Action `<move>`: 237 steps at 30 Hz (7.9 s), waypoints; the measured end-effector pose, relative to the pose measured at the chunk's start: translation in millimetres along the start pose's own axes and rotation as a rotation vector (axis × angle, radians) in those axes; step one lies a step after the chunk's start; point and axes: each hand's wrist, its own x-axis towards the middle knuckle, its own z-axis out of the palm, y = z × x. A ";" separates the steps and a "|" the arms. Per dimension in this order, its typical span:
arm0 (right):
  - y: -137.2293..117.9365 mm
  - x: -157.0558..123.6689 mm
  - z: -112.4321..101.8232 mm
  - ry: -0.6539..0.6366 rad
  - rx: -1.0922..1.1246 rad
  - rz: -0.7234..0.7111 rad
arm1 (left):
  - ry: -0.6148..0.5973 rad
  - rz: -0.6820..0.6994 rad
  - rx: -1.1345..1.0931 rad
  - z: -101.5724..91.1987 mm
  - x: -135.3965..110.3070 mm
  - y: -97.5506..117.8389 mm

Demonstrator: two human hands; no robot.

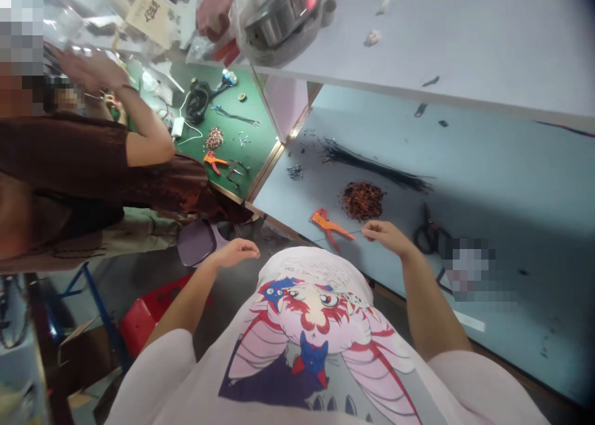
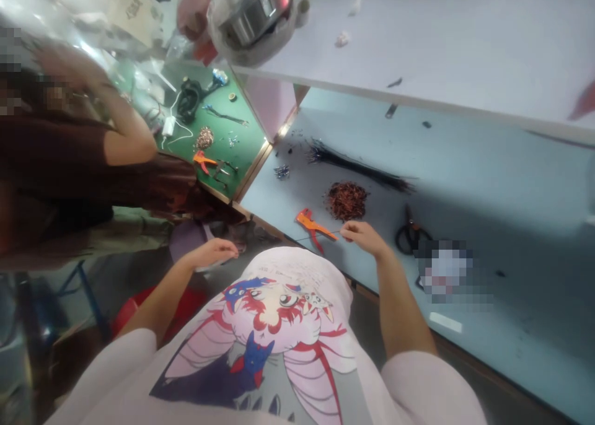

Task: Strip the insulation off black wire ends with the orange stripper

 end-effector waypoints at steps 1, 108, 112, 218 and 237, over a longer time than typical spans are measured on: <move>-0.4 -0.6 -2.1 -0.014 0.032 0.000 | -0.020 -0.003 -0.007 -3.3 -1.9 4.5; -193.5 -44.4 118.5 0.088 0.942 -0.070 | 0.494 1.177 0.124 -16.9 69.3 151.4; -194.1 -45.4 119.8 0.064 0.918 -0.073 | 0.522 1.190 0.160 -15.0 68.7 151.2; -199.2 -43.5 123.6 0.110 0.672 -0.061 | 0.452 1.131 0.130 -14.0 70.0 148.6; -194.3 -46.4 120.4 0.045 0.875 -0.075 | 0.425 1.039 0.176 -12.1 69.0 151.2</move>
